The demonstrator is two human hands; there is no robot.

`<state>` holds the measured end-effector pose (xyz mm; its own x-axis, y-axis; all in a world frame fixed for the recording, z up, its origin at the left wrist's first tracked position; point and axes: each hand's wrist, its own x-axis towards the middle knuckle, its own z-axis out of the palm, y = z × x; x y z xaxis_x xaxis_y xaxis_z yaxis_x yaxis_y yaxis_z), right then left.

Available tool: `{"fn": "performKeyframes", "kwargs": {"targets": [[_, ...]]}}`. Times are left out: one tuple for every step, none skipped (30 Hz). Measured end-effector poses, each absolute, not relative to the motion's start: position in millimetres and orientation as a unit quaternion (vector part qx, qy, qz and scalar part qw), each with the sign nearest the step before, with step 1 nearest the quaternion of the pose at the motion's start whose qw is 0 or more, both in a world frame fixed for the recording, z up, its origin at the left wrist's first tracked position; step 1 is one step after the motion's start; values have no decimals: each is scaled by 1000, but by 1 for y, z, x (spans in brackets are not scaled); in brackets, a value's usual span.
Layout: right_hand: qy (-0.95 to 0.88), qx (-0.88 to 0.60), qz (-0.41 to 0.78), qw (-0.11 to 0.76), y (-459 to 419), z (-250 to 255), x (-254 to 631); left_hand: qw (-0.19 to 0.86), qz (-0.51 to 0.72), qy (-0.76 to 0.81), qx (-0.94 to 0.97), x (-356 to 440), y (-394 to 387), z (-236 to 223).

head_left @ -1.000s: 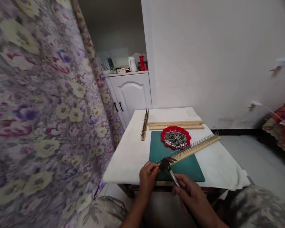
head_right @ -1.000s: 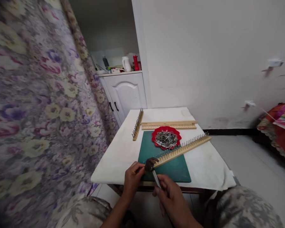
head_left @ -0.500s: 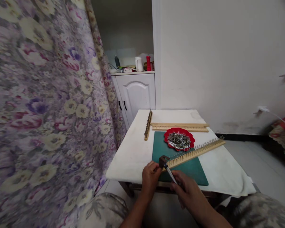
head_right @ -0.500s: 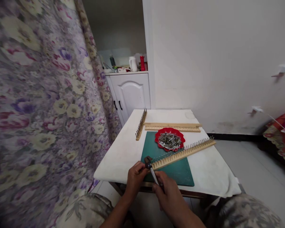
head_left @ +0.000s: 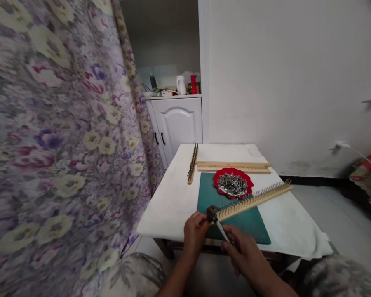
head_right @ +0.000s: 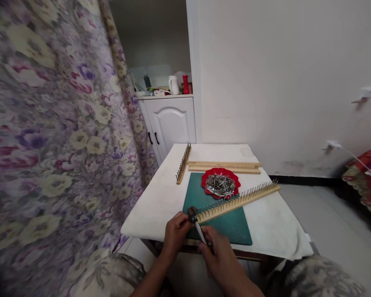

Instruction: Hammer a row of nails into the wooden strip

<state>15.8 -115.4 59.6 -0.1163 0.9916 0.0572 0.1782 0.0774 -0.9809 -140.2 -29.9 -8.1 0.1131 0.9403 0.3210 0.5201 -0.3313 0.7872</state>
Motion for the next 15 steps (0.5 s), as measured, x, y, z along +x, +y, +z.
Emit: {"fn": "performKeyframes", "kwargs": {"targets": [[-580, -501, 466, 442, -116, 59, 16, 252, 416, 521, 701, -140, -30, -8], [-571, -504, 471, 445, -118, 58, 16, 252, 416, 522, 701, -140, -30, -8], [-561, -508, 476, 448, -119, 57, 17, 254, 416, 522, 700, -140, -29, -8], [-550, -510, 483, 451, -122, 55, 19, 257, 417, 520, 700, -140, -30, -8], [-541, -510, 490, 455, -125, 53, 21, 260, 418, 519, 699, -140, -30, -7], [-530, -510, 500, 457, -128, 51, 24, 263, 419, 517, 699, -141, -30, -6], [-521, -505, 512, 460, -131, 47, 27, 265, 419, 515, 699, -142, -31, -5], [-512, -502, 519, 466, -135, 43, 31, 266, 419, 513, 700, -142, -31, -4], [-498, -504, 524, 473, -138, 38, 35, 266, 418, 512, 702, -144, -32, -3], [-488, -506, 528, 475, -141, 34, 38, 265, 418, 511, 703, -145, -32, -2], [-489, -503, 534, 473, -144, 29, 42, 265, 418, 510, 703, -146, -33, -1], [-488, -504, 536, 470, -146, 24, 45, 264, 419, 511, 703, -147, -33, -1], [-485, -510, 533, 470, -147, 19, 47, 264, 418, 512, 702, -149, -34, 0], [-479, -520, 528, 471, -149, 14, 49, 263, 417, 514, 702, -150, -34, 1], [-473, -525, 528, 470, -149, 9, 51, 261, 414, 515, 703, -151, -35, 2]]}}
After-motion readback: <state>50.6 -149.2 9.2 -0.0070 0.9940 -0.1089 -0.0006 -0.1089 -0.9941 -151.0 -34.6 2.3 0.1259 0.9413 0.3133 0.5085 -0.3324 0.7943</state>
